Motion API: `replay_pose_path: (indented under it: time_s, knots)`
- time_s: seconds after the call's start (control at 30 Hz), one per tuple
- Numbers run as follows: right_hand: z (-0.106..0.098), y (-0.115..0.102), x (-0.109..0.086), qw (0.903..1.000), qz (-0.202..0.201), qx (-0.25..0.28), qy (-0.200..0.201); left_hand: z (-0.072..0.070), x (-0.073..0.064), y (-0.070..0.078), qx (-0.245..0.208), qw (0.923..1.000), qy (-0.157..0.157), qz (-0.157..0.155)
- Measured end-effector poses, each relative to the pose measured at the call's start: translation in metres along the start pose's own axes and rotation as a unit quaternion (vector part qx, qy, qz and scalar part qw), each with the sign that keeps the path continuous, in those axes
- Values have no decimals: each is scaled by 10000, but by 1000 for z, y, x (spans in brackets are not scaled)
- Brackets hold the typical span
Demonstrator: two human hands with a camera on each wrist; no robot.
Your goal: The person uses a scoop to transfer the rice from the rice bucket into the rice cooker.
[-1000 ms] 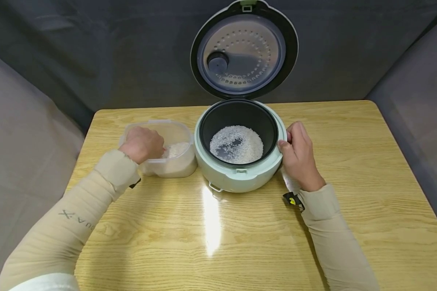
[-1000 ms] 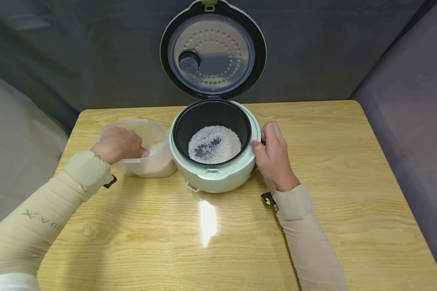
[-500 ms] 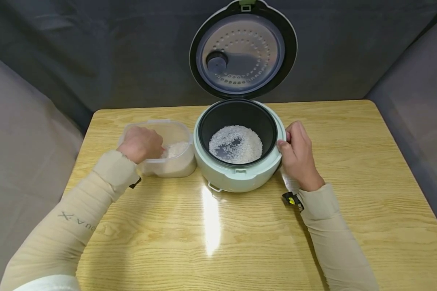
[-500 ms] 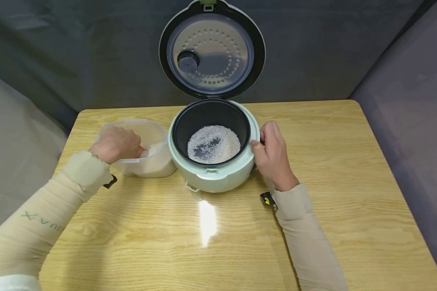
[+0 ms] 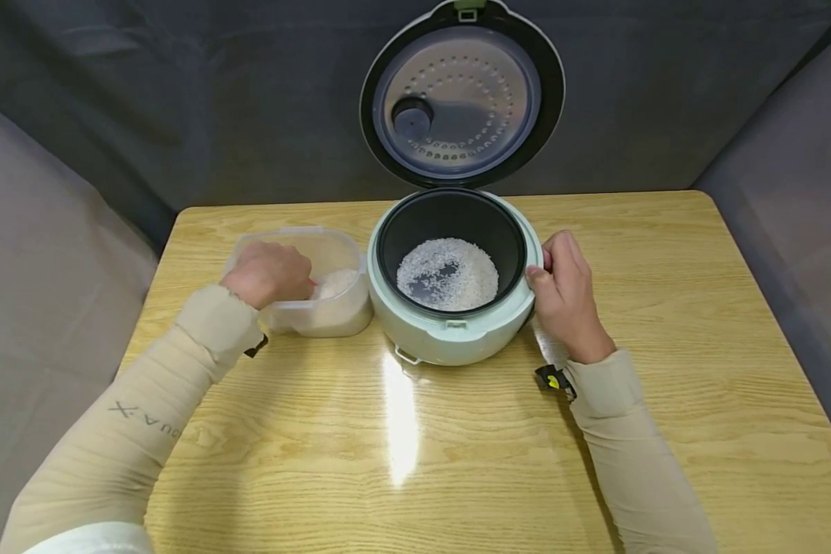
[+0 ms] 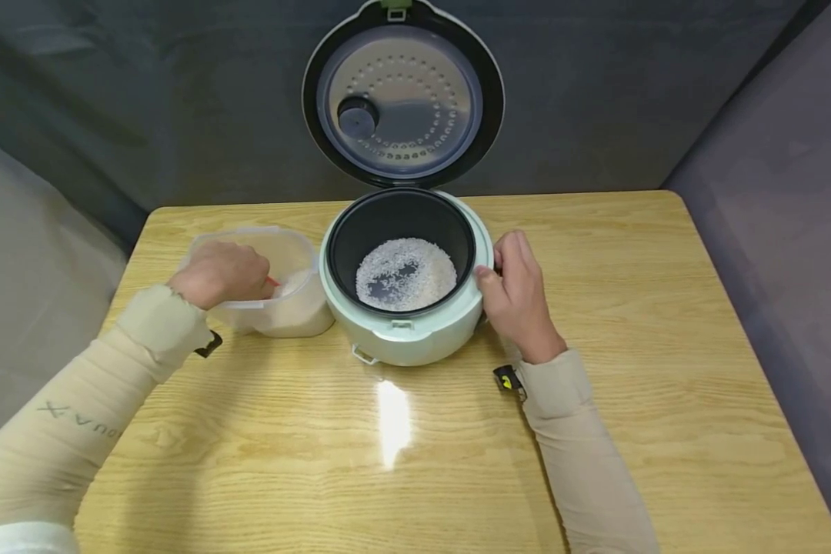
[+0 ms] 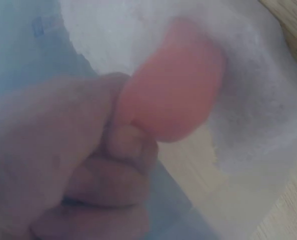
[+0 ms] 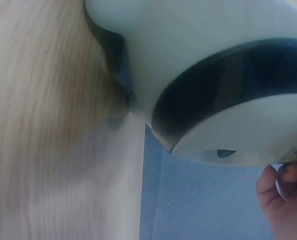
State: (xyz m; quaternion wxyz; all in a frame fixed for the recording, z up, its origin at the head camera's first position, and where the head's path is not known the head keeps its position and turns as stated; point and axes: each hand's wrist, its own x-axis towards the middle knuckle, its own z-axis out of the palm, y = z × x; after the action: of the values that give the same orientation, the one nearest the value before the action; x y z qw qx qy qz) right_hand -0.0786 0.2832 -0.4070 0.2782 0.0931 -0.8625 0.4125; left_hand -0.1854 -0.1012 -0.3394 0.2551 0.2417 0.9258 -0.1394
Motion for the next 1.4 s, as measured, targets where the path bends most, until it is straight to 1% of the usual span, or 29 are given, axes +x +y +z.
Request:
replay_pose_path:
  time_s: [0.27, 0.53, 0.7, 0.83, 1.03, 1.13, 1.4]
  knots:
    - [0, 0, 1, 10000, -37, 22, 33, 0, 0, 0, -52, 9999, 82, 40]
    - [-1, 0, 0, 10000, 8, 11, 23, 0, 0, -1, -79, 9997, 190, 108]
    - [0, 0, -1, 10000, 81, 12, 11, 1, 1, -2, -66, 9997, 195, 150]
    - [0, 0, 0, 10000, 61, 37, 4, 2, 1, -2, -53, 9996, 203, 170]
    - [1, -1, 0, 10000, 65, 55, -31, 2, 2, -3, -119, 9998, 75, 148]
    - [1, 0, 0, 10000, 64, 41, -47, 2, 1, -2, -189, 9996, 20, 212]
    - [1, 0, 0, 10000, 77, 11, -26, 2, 0, -3, -292, 9987, 126, 391]
